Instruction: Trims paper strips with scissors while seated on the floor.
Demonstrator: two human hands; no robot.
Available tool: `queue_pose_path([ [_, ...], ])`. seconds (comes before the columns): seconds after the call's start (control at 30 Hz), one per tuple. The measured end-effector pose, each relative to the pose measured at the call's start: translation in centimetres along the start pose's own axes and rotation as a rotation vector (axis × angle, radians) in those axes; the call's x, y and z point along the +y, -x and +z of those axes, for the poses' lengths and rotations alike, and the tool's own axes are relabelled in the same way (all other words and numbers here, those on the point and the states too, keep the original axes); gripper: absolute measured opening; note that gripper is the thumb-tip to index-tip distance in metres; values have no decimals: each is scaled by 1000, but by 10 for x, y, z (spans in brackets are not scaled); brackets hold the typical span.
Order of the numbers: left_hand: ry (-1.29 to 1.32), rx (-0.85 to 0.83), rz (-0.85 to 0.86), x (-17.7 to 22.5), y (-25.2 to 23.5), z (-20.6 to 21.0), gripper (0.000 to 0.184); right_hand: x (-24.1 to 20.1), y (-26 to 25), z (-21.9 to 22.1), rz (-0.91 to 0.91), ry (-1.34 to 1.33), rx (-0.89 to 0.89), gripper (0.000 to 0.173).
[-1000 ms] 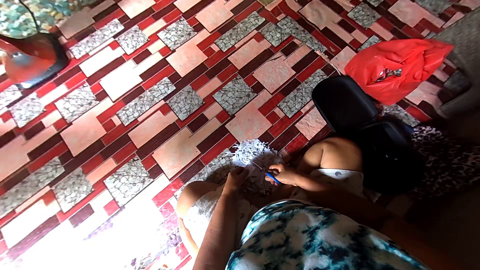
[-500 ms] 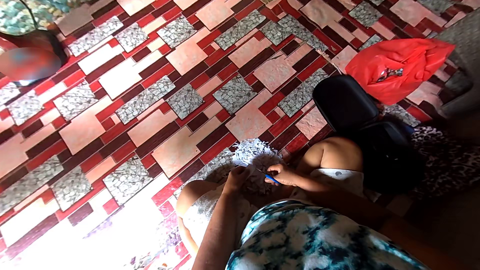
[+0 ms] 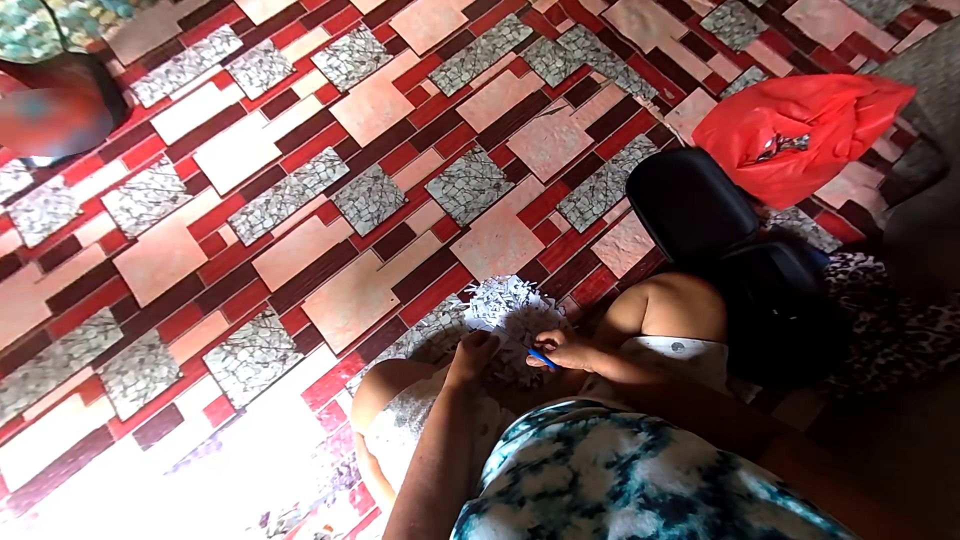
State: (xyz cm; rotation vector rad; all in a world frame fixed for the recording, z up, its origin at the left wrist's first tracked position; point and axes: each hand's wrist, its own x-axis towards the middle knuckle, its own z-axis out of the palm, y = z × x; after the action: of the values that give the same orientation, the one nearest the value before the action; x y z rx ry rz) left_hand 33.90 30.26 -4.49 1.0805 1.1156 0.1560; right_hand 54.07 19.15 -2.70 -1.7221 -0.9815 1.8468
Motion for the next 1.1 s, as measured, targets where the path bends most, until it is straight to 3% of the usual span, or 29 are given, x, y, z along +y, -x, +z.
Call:
queue_pose_path([
  [0.47,7,-8,-10,1,1,1,12,3,0,-1,-113,34,28,31],
  [0.73,10,22,-13,1,0,1,13,-5,3,0,26,-63,11,32],
  [0.9,-13,17,-11,2,2,1,13,-4,2,0,0,-6,-10,40],
  [1.1,-5,4,-7,1,1,2,12,-2,1,0,-55,-31,-12,35],
])
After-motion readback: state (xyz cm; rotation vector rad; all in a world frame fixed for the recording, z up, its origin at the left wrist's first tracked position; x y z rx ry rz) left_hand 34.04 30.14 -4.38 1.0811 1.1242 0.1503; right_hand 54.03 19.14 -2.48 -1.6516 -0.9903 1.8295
